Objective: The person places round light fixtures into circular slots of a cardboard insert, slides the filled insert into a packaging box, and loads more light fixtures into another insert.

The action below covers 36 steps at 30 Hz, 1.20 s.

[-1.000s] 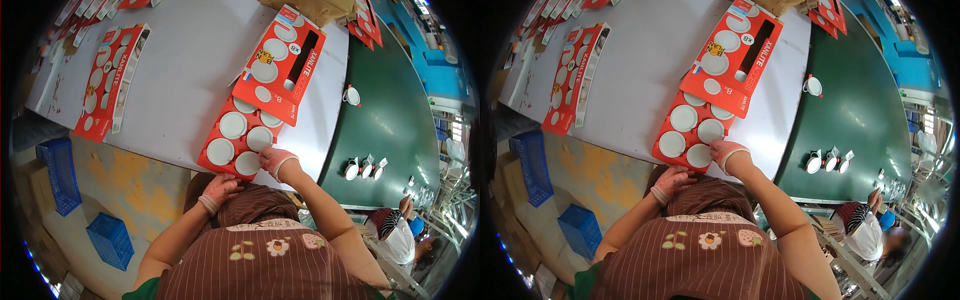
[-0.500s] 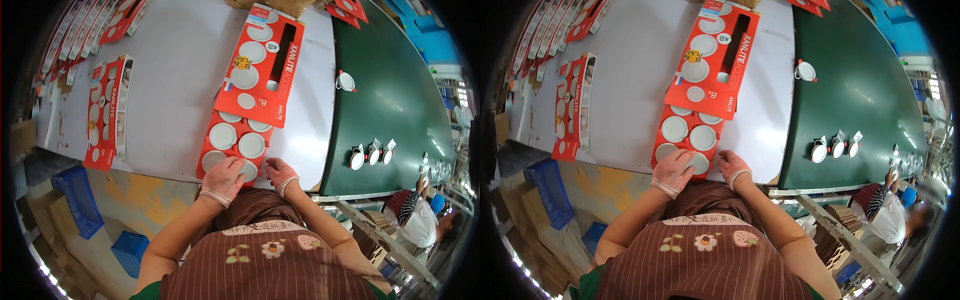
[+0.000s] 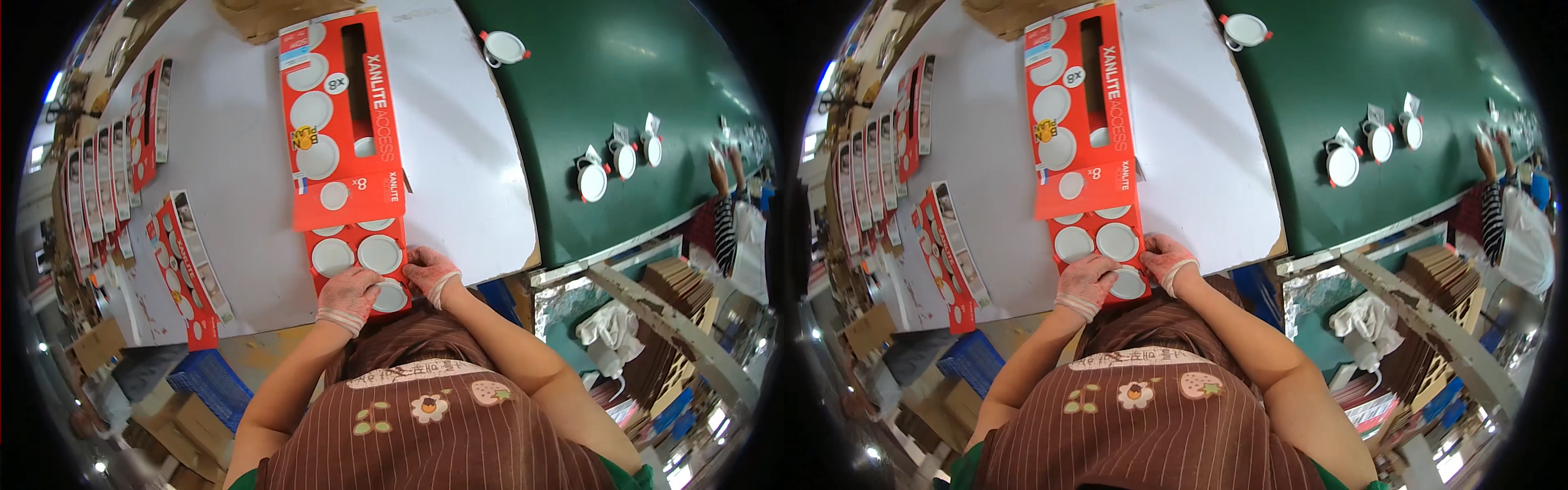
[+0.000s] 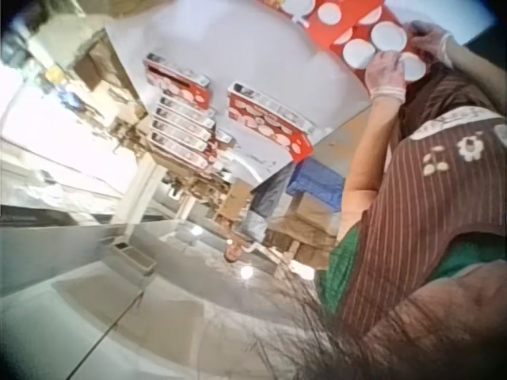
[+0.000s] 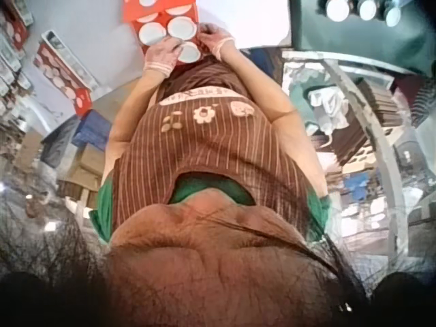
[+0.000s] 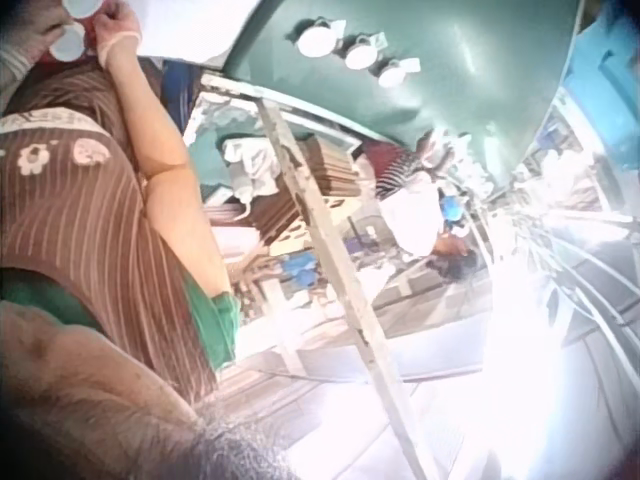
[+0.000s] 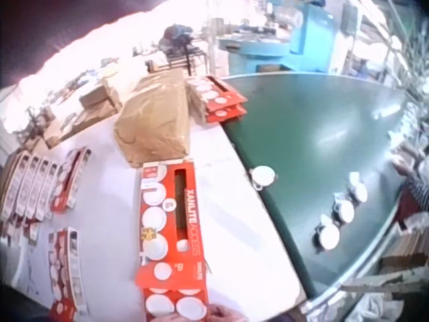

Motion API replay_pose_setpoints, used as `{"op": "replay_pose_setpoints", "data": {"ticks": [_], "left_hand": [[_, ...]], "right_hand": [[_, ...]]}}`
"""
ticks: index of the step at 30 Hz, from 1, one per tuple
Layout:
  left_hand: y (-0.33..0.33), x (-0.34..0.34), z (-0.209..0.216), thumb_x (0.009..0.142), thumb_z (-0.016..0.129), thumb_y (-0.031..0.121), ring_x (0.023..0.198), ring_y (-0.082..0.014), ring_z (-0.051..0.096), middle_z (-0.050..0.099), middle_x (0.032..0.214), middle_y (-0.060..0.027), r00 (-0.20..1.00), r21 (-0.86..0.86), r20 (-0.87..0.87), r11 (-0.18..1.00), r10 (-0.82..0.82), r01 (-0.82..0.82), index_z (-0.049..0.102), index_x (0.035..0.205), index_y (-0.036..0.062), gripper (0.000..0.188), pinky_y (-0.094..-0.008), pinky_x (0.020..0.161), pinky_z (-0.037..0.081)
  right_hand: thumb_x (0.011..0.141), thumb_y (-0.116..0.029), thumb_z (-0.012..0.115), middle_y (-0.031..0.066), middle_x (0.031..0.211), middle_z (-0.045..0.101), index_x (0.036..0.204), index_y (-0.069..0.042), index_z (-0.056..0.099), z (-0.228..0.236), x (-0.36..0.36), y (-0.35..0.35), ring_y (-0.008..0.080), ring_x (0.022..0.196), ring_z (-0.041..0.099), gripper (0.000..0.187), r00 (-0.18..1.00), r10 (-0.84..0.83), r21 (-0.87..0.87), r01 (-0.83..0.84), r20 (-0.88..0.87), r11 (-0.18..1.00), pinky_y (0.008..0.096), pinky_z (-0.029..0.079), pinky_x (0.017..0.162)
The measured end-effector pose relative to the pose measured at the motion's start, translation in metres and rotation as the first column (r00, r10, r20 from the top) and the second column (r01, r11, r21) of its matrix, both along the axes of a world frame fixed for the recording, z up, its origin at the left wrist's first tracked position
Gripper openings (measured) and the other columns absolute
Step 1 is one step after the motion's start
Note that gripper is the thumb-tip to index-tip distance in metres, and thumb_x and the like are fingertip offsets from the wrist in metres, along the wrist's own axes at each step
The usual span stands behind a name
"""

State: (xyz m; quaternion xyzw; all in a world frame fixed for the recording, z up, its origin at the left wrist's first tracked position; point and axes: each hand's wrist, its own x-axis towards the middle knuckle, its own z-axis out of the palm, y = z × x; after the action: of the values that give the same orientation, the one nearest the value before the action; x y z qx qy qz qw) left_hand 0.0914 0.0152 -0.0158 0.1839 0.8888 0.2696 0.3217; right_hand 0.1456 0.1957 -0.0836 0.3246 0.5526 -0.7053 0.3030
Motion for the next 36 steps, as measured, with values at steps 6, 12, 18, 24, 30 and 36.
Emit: {"op": "replay_pose_setpoints", "data": {"ticks": [6,12,18,24,30,36], "left_hand": [[0.003,-0.002,0.006,0.078,0.066,0.016,0.085,-0.0280,0.062,0.065,0.090,-0.0078,0.995,-0.011,0.021,0.995,-0.102,0.102,0.067,0.090,0.0100,0.013,-0.0376,0.077,0.050],[0.003,0.007,-0.002,0.078,0.068,0.016,0.086,-0.0282,0.063,0.067,0.090,-0.0105,0.977,0.005,-0.016,0.978,-0.210,0.211,0.070,0.091,0.0062,0.016,-0.0370,0.078,0.050],[-0.005,0.017,-0.006,0.078,0.067,0.017,0.087,-0.0286,0.063,0.066,0.091,-0.0106,0.956,-0.054,0.086,0.957,-0.281,0.286,0.069,0.093,0.0072,0.018,-0.0369,0.078,0.050],[-0.004,0.020,-0.009,0.079,0.065,0.019,0.087,-0.0286,0.062,0.065,0.088,-0.0102,0.934,-0.093,-0.022,0.931,-0.355,0.352,0.068,0.091,0.0090,0.016,-0.0383,0.079,0.049],[-0.002,0.020,-0.007,0.081,0.062,0.020,0.091,-0.0258,0.061,0.065,0.090,-0.0064,0.896,-0.221,-0.063,0.881,-0.440,0.418,0.068,0.086,0.0098,0.013,-0.0369,0.080,0.049],[-0.008,0.031,-0.031,0.079,0.064,0.022,0.091,-0.0238,0.061,0.061,0.094,-0.0041,0.792,-0.390,-0.152,0.772,-0.591,0.502,0.061,0.078,0.0107,0.012,-0.0349,0.078,0.050]], "right_hand": [[0.088,-0.012,0.058,0.0122,0.105,0.067,0.119,-0.003,0.057,0.011,-0.004,0.003,0.0195,0.092,0.063,0.032,0.986,0.119,0.109,-0.107,-0.117,0.988,0.0288,0.049,0.082],[0.088,-0.014,0.058,0.0147,0.113,0.065,0.120,-0.002,0.057,-0.007,0.011,-0.001,0.0226,0.103,0.061,0.035,0.976,0.053,0.086,-0.035,-0.212,0.996,0.0299,0.045,0.092],[0.087,-0.015,0.059,0.0138,0.110,0.066,0.120,-0.002,0.059,-0.002,0.012,-0.006,0.0211,0.100,0.062,0.035,0.978,0.102,0.111,-0.083,-0.182,0.990,0.0290,0.046,0.090],[0.087,-0.017,0.058,0.0129,0.108,0.067,0.118,-0.002,0.060,-0.013,0.024,-0.015,0.0205,0.097,0.063,0.035,0.970,-0.001,0.083,0.022,-0.243,0.996,0.0294,0.047,0.088],[0.086,-0.027,0.057,0.0139,0.106,0.067,0.117,-0.003,0.061,0.017,0.051,0.000,0.0205,0.095,0.063,0.040,0.991,0.130,0.099,-0.126,-0.042,0.987,0.0293,0.047,0.087],[0.087,-0.039,0.058,0.0152,0.105,0.067,0.116,-0.005,0.062,0.015,0.068,-0.009,0.0247,0.095,0.064,0.045,0.970,0.241,0.138,-0.235,-0.027,0.962,0.0326,0.047,0.087]]}}
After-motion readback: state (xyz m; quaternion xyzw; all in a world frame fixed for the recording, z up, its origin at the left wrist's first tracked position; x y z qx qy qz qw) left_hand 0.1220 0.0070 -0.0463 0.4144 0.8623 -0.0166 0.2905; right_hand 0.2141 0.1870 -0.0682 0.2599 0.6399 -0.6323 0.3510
